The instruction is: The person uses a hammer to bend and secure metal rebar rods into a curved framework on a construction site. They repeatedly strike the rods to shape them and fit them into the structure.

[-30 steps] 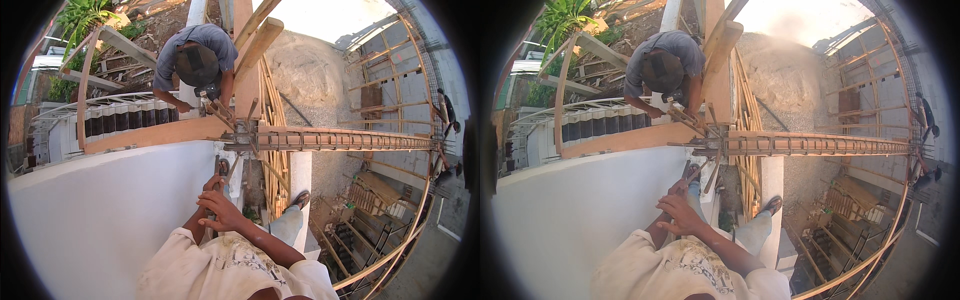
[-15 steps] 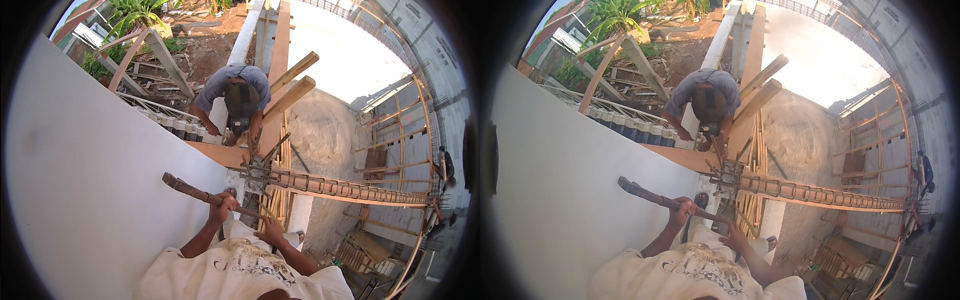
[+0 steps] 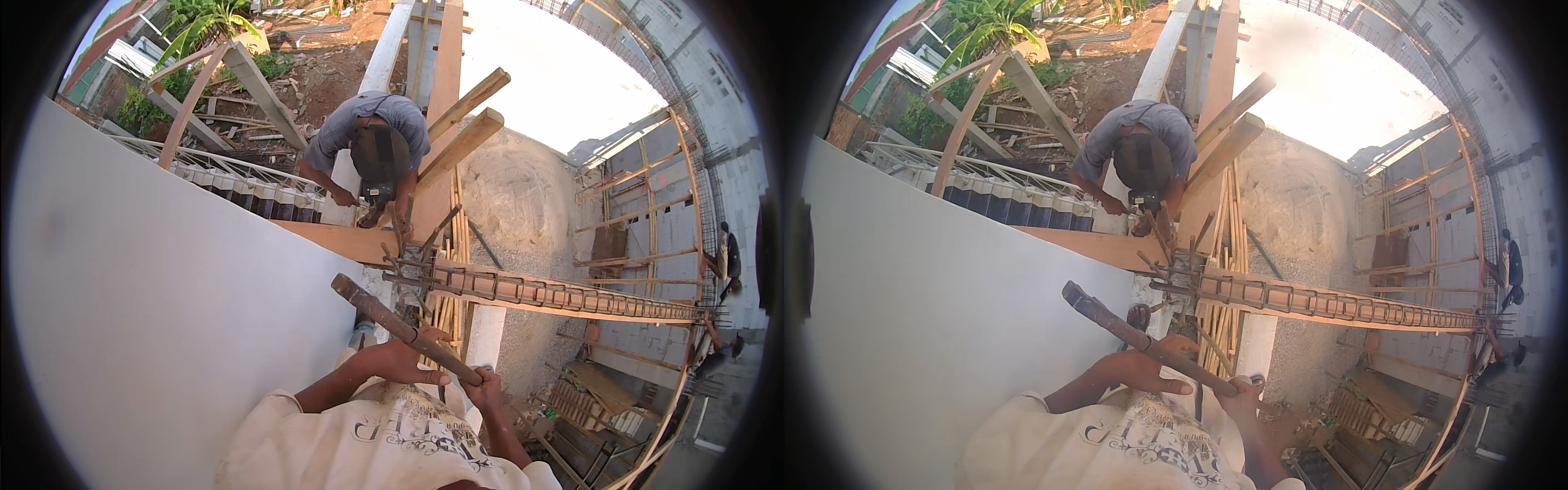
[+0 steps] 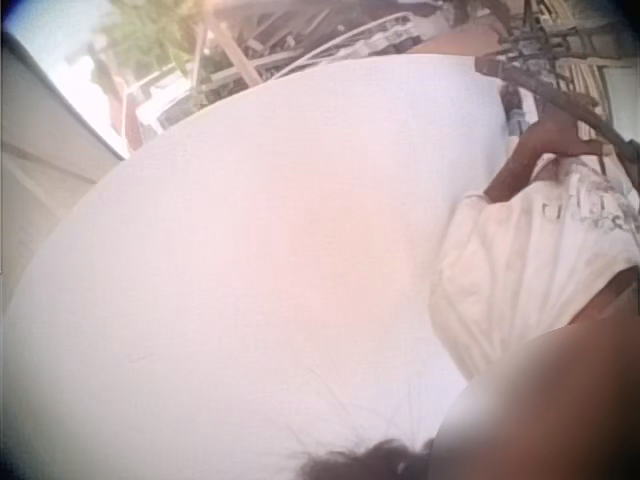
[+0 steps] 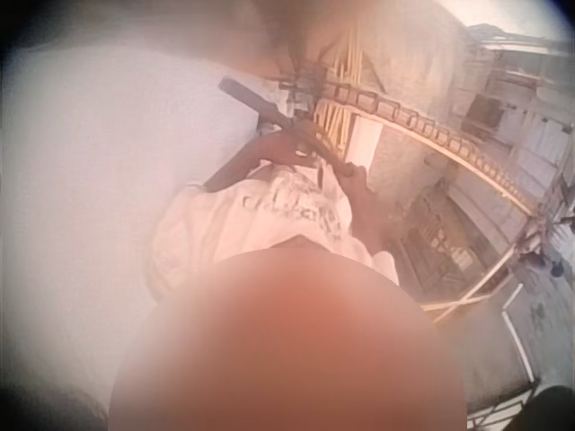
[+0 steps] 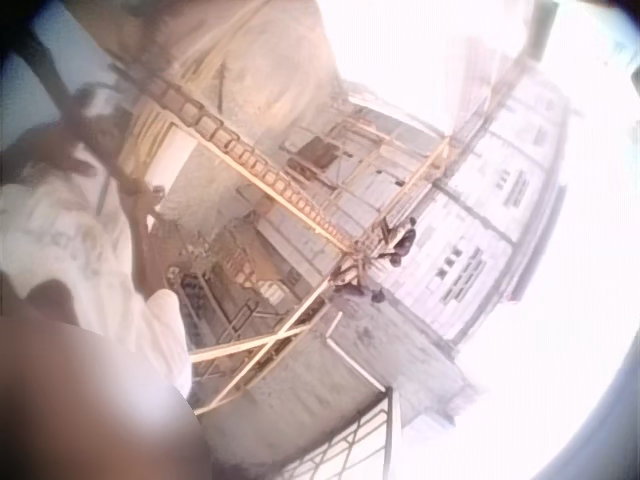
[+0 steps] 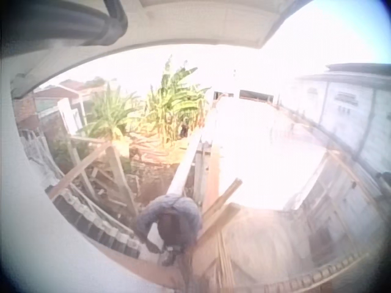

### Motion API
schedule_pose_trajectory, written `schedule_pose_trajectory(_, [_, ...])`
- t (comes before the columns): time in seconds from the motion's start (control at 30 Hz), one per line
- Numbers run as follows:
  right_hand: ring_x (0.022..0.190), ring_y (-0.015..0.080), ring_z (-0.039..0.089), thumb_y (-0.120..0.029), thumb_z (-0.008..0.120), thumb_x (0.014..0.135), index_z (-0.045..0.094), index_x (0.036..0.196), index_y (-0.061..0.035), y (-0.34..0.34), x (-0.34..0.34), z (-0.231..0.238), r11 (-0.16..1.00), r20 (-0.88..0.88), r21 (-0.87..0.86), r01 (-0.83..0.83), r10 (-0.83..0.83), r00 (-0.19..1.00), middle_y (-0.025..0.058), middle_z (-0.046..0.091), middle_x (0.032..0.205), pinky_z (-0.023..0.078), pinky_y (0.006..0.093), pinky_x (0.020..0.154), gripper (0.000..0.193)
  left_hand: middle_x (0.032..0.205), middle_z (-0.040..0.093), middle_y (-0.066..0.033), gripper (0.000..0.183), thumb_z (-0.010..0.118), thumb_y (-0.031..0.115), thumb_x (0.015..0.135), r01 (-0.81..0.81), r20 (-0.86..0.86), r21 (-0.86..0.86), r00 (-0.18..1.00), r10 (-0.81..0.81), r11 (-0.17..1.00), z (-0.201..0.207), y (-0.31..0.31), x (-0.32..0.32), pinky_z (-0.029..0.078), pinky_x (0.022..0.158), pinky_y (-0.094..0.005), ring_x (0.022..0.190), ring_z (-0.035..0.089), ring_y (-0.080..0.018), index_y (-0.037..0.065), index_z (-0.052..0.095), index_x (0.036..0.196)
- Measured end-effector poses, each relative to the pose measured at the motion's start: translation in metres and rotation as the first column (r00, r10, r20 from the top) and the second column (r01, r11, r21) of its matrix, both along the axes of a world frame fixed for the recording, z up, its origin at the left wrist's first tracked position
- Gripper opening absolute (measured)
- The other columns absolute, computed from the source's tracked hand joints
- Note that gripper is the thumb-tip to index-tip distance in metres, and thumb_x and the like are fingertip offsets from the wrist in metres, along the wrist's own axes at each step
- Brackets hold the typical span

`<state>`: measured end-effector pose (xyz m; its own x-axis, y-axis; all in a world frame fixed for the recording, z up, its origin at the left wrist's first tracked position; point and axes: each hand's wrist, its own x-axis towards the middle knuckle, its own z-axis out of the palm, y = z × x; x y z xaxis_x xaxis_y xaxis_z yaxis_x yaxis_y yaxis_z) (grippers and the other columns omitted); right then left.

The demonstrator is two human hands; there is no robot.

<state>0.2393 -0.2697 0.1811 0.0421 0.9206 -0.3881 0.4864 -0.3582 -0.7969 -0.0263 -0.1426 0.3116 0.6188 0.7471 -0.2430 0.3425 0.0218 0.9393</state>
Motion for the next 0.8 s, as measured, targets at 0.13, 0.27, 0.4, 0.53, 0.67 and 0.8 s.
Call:
schedule_pose_trajectory(0.13, [0.055, 0.0065, 0.046, -0.020, 0.073, 0.079, 0.059, 0.071, 0.0013, -0.093, 0.029, 0.018, 0.914, 0.093, -0.279, 0.296, -0.281, 0.955, -0.0046, 0.051, 0.059, 0.036, 0.0254, 0.049, 0.027, 0.065, 0.060, -0.0058, 0.024, 0.057, 0.021, 0.091, -0.251, 0.434, -0.490, 0.760, 0.484, 0.835, -0.003, 0.051, -0.056, 0.048, 0.058, -0.0269, 0.064, 0.061, -0.0148, 0.000, 0.059, 0.081])
schedule_pose_trajectory(0.27, [0.056, 0.0130, 0.055, -0.026, 0.066, 0.079, 0.064, 0.081, 0.0012, -0.181, 0.034, 0.021, 0.797, 0.345, -0.462, 0.390, -0.243, 0.906, 0.0082, 0.060, 0.062, 0.043, 0.0323, 0.053, 0.027, 0.093, 0.060, -0.0111, 0.041, 0.042, 0.039, 0.097, -0.881, 0.420, 0.034, 0.441, 0.793, 0.472, -0.084, 0.145, -0.064, 0.045, 0.083, -0.0322, 0.092, 0.058, -0.0182, 0.000, 0.057, 0.096])
schedule_pose_trajectory(0.4, [0.053, 0.0146, 0.053, -0.028, 0.064, 0.081, 0.063, 0.083, 0.0007, -0.220, 0.037, 0.018, 0.672, 0.441, -0.672, 0.311, 0.025, 0.897, 0.0078, 0.058, 0.061, 0.043, 0.0329, 0.052, 0.029, 0.126, 0.051, -0.0129, 0.058, 0.049, 0.054, 0.091, -0.664, 0.171, -0.223, 0.694, 0.700, 0.713, -0.160, 0.193, -0.057, 0.031, 0.105, -0.0379, 0.125, 0.043, -0.0220, 0.005, 0.054, 0.121])
schedule_pose_trajectory(0.53, [0.052, 0.0143, 0.051, -0.028, 0.064, 0.081, 0.062, 0.083, -0.0001, -0.209, 0.042, 0.020, 0.593, 0.476, -0.726, 0.347, 0.070, 0.877, 0.0065, 0.057, 0.061, 0.042, 0.0324, 0.051, 0.028, 0.100, 0.059, -0.0060, 0.049, 0.064, 0.052, 0.082, -0.531, 0.105, -0.114, 0.834, 0.542, 0.839, -0.193, 0.209, -0.049, 0.037, 0.094, -0.0372, 0.106, 0.052, -0.0182, 0.008, 0.059, 0.104])
schedule_pose_trajectory(0.67, [0.050, 0.0141, 0.049, -0.027, 0.065, 0.081, 0.061, 0.083, -0.0008, -0.177, 0.037, 0.027, 0.563, 0.511, -0.729, 0.389, 0.071, 0.856, 0.0053, 0.056, 0.060, 0.041, 0.0318, 0.050, 0.027, 0.081, 0.057, -0.0022, 0.046, 0.072, 0.049, 0.075, -0.575, 0.339, 0.373, 0.815, 0.470, 0.728, -0.192, 0.213, -0.036, 0.039, 0.081, -0.0368, 0.087, 0.052, -0.0210, 0.007, 0.057, 0.084])
schedule_pose_trajectory(0.8, [0.049, 0.0139, 0.047, -0.027, 0.065, 0.081, 0.060, 0.083, -0.0016, -0.153, 0.021, 0.038, 0.536, 0.533, -0.724, 0.434, 0.036, 0.846, 0.0041, 0.054, 0.060, 0.040, 0.0313, 0.049, 0.026, 0.082, 0.057, -0.0062, 0.035, 0.073, 0.038, 0.076, -0.510, 0.025, 0.462, 0.826, 0.564, 0.726, -0.187, 0.218, -0.017, 0.039, 0.075, -0.0396, 0.079, 0.048, -0.0261, 0.007, 0.056, 0.077])
